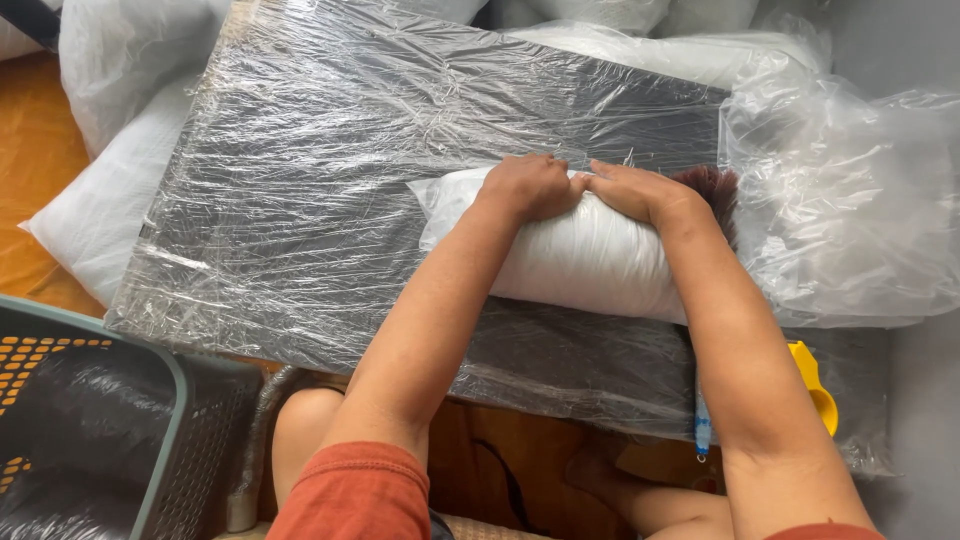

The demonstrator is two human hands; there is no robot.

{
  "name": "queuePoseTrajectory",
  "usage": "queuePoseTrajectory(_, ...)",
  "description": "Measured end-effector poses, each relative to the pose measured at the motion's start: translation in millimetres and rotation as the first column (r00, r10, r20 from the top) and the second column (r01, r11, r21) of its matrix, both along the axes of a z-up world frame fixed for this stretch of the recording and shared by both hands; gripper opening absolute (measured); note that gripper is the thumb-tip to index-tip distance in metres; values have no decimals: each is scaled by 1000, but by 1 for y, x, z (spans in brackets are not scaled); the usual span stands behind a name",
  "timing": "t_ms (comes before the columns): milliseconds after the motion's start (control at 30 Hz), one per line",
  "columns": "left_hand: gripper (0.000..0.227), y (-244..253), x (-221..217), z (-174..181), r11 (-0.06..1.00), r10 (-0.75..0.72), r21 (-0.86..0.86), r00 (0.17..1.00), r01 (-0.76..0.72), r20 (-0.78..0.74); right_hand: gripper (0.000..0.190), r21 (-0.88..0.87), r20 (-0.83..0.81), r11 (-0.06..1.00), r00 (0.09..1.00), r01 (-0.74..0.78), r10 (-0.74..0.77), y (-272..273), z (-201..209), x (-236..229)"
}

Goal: The person is vacuum sealing a pillow by placing it in a plastic bag, using a vacuum cleaner to remove the air, and then sealing the bag with tape.

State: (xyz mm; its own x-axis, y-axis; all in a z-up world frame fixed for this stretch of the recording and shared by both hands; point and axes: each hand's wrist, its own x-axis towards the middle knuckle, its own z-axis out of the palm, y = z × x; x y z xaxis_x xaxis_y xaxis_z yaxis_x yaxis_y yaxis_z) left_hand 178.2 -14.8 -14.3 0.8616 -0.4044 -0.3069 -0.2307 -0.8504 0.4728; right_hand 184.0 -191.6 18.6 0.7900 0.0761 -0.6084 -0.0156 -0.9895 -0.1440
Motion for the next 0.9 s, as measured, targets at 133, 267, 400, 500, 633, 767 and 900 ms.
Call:
queuePoseTrajectory(133, 74, -6, 16, -18, 1000, 11, -7, 999, -10, 41, 89, -30, 14, 999, 1000, 18, -17, 2, -3, 3)
queuePoseTrajectory(267, 68, -3, 7, -4, 1000, 13, -5, 997, -13, 70, 91, -27, 52, 999, 998, 25, -24, -14, -38, 21)
queuePoseTrajectory(400, 63, -2, -1, -7, 999, 8, -33, 991, -3, 133, 88, -4, 134, 1000, 991, -26, 26, -18, -38, 13)
queuePoseTrajectory(500, 60, 0, -9, -17, 1000, 3, -23, 975, 2, 222, 86, 28, 152, 999, 988, -38, 33, -11, -27, -3)
queuePoseTrajectory(633, 56, 3, -28, -11, 999, 26, -42, 935, -12, 354, 84, 6, 180, 999, 983, -47, 45, -13, -20, -17)
queuePoseTrajectory(767, 52, 6, -49, -10, 997, 37, -76, 906, -5, 423, 80, -17, 260, 997, 962, -81, 82, -13, -20, -39)
queuePoseTrajectory(900, 46, 11, -75, -2, 993, 39, -115, 838, 29, 544, 69, -11, 525, 985, 838, -169, 150, -18, -33, -67)
